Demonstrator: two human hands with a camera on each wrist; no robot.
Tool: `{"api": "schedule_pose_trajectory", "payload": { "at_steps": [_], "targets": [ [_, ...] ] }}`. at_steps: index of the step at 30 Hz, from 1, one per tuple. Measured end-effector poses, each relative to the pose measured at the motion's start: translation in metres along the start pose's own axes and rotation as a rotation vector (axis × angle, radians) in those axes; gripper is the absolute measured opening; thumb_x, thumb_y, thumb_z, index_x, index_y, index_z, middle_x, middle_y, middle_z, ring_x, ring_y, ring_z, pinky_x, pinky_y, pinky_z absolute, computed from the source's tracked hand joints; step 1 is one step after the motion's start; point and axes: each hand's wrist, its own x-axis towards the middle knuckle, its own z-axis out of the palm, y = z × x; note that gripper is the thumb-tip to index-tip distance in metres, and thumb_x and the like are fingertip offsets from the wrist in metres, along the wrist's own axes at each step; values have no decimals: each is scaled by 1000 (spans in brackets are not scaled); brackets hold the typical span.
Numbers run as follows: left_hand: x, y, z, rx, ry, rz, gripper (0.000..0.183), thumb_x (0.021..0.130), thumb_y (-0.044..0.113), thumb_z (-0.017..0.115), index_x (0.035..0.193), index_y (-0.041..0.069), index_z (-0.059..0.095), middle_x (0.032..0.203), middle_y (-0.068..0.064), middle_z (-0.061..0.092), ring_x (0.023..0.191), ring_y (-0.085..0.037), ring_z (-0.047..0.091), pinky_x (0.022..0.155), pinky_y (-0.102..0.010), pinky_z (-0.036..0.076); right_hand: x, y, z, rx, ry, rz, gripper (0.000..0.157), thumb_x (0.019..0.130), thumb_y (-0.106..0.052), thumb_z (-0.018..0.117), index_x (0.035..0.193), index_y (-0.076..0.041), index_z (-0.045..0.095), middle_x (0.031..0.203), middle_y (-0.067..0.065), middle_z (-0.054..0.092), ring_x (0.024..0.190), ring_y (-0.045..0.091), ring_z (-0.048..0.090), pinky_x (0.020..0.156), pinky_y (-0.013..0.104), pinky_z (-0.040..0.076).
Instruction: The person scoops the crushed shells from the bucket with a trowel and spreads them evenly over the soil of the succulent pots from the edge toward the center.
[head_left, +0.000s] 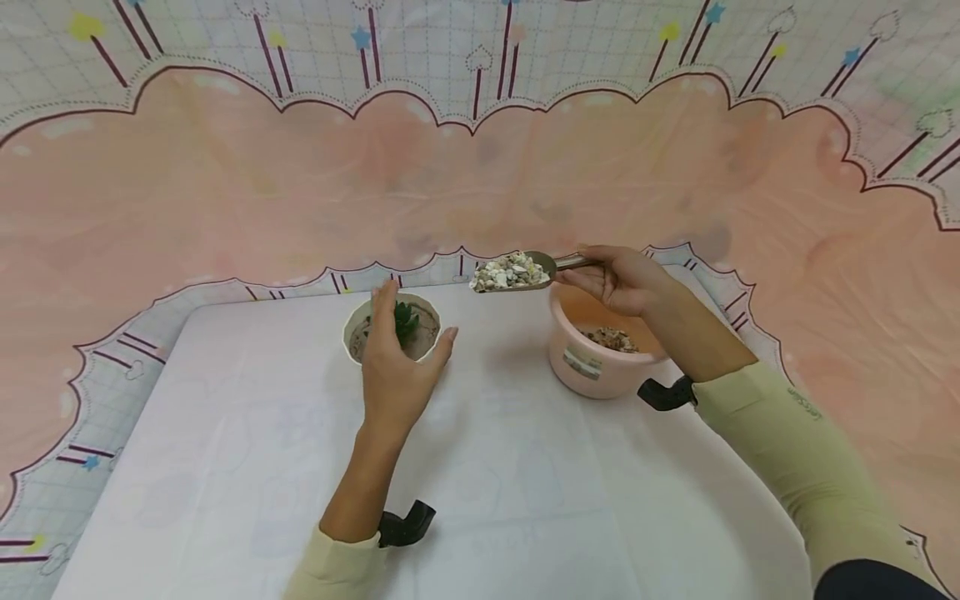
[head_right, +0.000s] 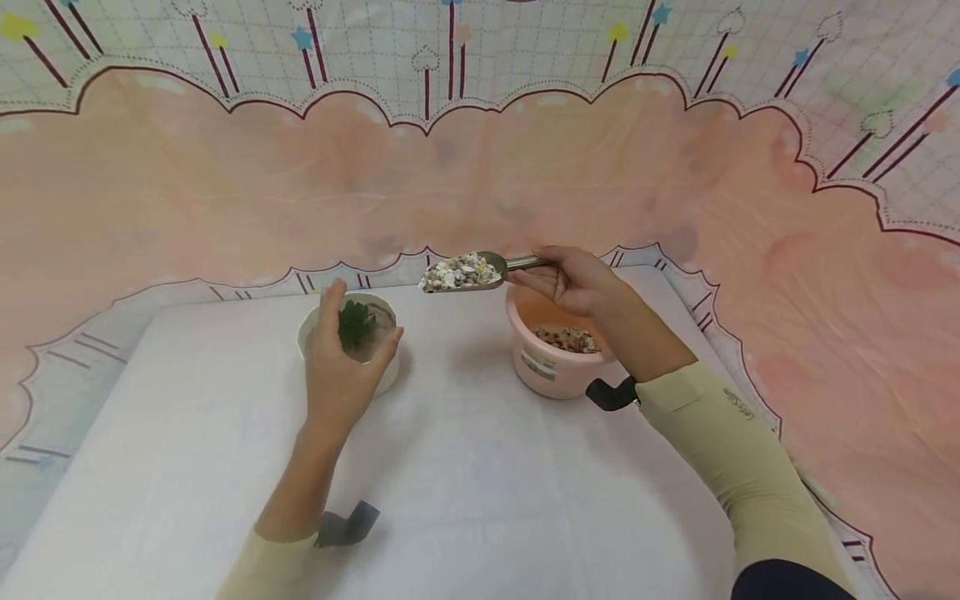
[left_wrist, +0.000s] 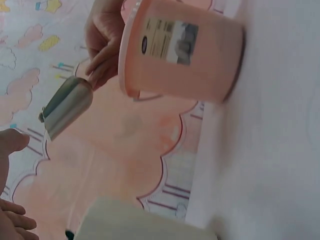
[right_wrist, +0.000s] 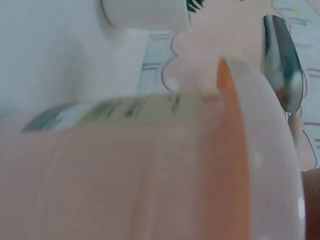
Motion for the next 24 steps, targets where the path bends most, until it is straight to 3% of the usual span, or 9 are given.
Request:
{"api": "schedule_pose_trajectory", "payload": {
  "at_steps": [10,17,24],
  "targets": [
    [-8,-34,-26,58,-18,-148,103,86,27,90,163,-4,29,168,-22,28,159,-37,13,124,-59,21,25,19,22,-97,10,26,31,115,-13,41,116,11,61,96,39,70,85,45,76,82,36,62],
    [-13,-52,-30,100,-94,-260,115,83,36,91,164,-5,20,171,-24,18,160,-38,5,122,-64,20,37,28,30,-157,45,25,29,115,-12,41,115,9,60,92,36,72,80,43,77,77,34,62],
    [-12,-57,-30,125,-143,-305,123,81,39,92,165,-5,14,171,-27,11,160,-40,1,123,-63,16,44,31,36,-205,108,14,28,115,-13,43,114,9,60,89,34,72,77,41,77,77,33,62]
  ]
}}
